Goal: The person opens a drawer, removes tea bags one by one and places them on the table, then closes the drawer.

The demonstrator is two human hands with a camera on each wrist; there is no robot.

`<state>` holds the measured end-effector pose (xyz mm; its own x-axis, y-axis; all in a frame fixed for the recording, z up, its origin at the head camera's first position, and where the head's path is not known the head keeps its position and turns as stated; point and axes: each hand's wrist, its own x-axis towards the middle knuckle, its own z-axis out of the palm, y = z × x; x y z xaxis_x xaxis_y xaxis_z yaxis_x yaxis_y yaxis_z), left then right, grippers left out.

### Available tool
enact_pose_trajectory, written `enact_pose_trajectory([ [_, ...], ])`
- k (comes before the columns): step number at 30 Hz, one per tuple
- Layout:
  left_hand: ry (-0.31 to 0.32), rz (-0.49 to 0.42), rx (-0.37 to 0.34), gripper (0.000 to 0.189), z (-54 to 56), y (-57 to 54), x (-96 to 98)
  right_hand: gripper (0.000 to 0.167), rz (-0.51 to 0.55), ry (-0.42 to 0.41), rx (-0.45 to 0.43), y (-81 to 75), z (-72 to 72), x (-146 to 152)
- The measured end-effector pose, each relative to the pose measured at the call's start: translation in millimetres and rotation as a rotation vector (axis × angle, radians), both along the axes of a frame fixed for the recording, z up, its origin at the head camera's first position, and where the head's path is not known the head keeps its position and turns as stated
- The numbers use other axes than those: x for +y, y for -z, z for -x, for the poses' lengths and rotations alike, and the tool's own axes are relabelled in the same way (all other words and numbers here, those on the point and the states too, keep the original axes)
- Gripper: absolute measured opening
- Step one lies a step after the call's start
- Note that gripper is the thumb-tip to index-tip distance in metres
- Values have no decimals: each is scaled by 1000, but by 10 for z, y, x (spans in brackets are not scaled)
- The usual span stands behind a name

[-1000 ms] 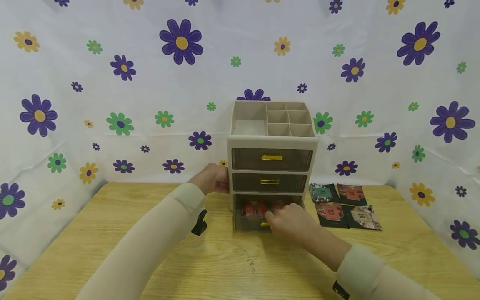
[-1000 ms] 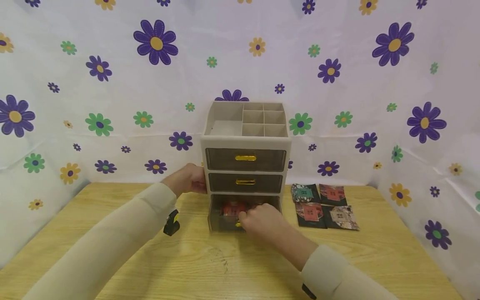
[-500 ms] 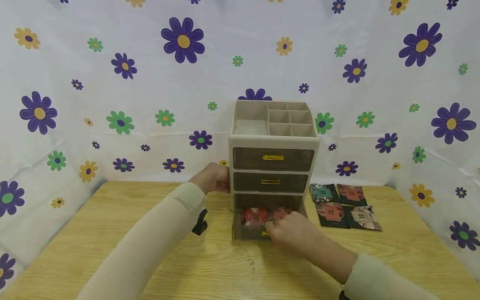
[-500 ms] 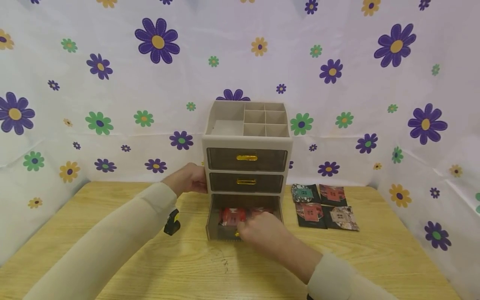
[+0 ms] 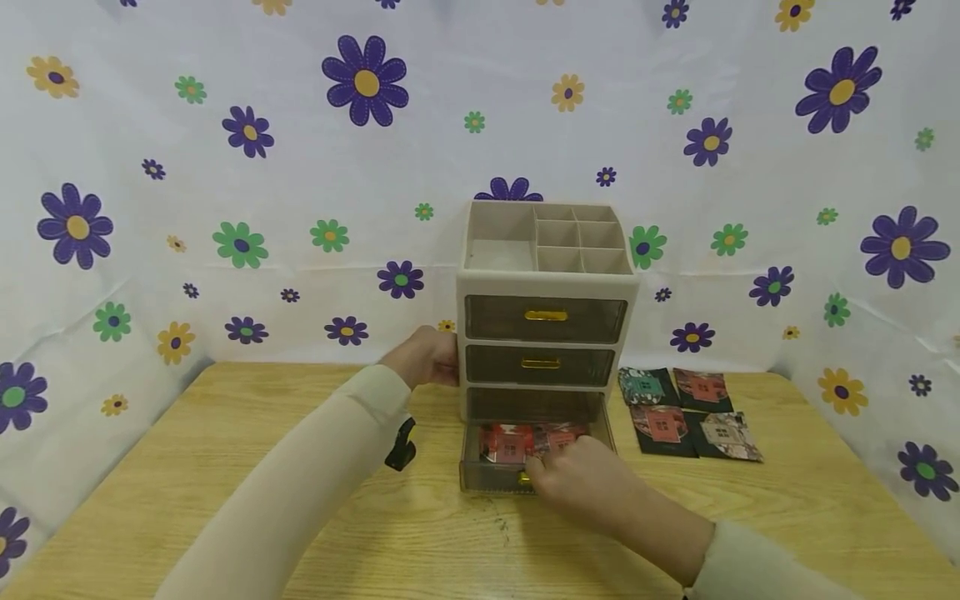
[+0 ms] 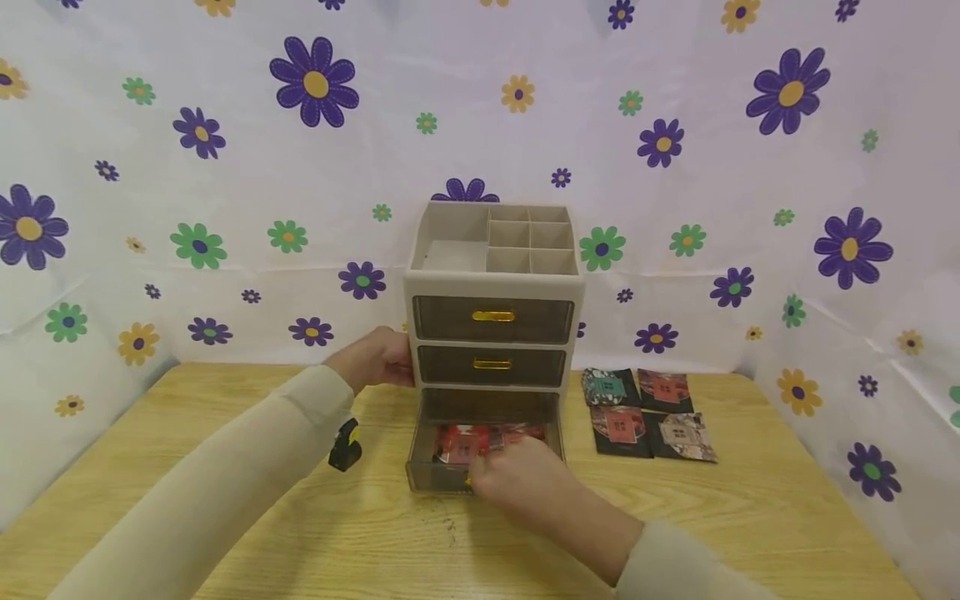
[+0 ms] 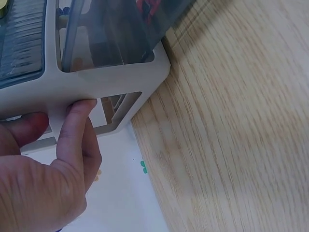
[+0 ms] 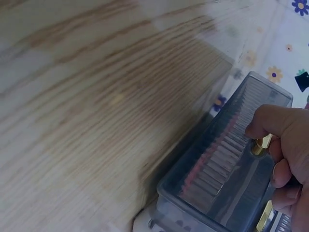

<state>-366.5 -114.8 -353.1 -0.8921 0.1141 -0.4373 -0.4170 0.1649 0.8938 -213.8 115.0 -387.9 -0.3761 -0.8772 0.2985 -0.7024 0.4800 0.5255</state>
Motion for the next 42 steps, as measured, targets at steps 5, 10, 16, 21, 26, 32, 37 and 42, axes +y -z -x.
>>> enact_pose_trajectory([
  [5, -8, -44, 12, 35, -2, 30, -1, 25, 14, -16, 6, -11, -17, 9],
  [10, -60, -56, 21, 56, -45, 48, 12, 27, 315, -28, -306, -13, 59, 154],
  [16, -90, -23, 29, 66, -78, 51, 9, 6, 559, 131, -682, -141, 367, 344],
  [21, -84, -19, 21, 69, -89, 41, 23, 23, 312, 216, -768, -142, 552, 373],
  [26, -69, 0, 24, 68, -97, 5, 40, 44, 142, 270, -734, -90, 641, 302],
  [32, -35, 19, 20, 70, -80, -25, 23, 48, 97, 291, -743, -100, 668, 247],
  [37, -27, 30, 28, 61, -61, -22, -11, 35, 170, 207, -827, -174, 668, 278],
  [42, -22, 44, 27, 53, -54, -12, -21, 30, 301, 148, -849, -280, 650, 370],
])
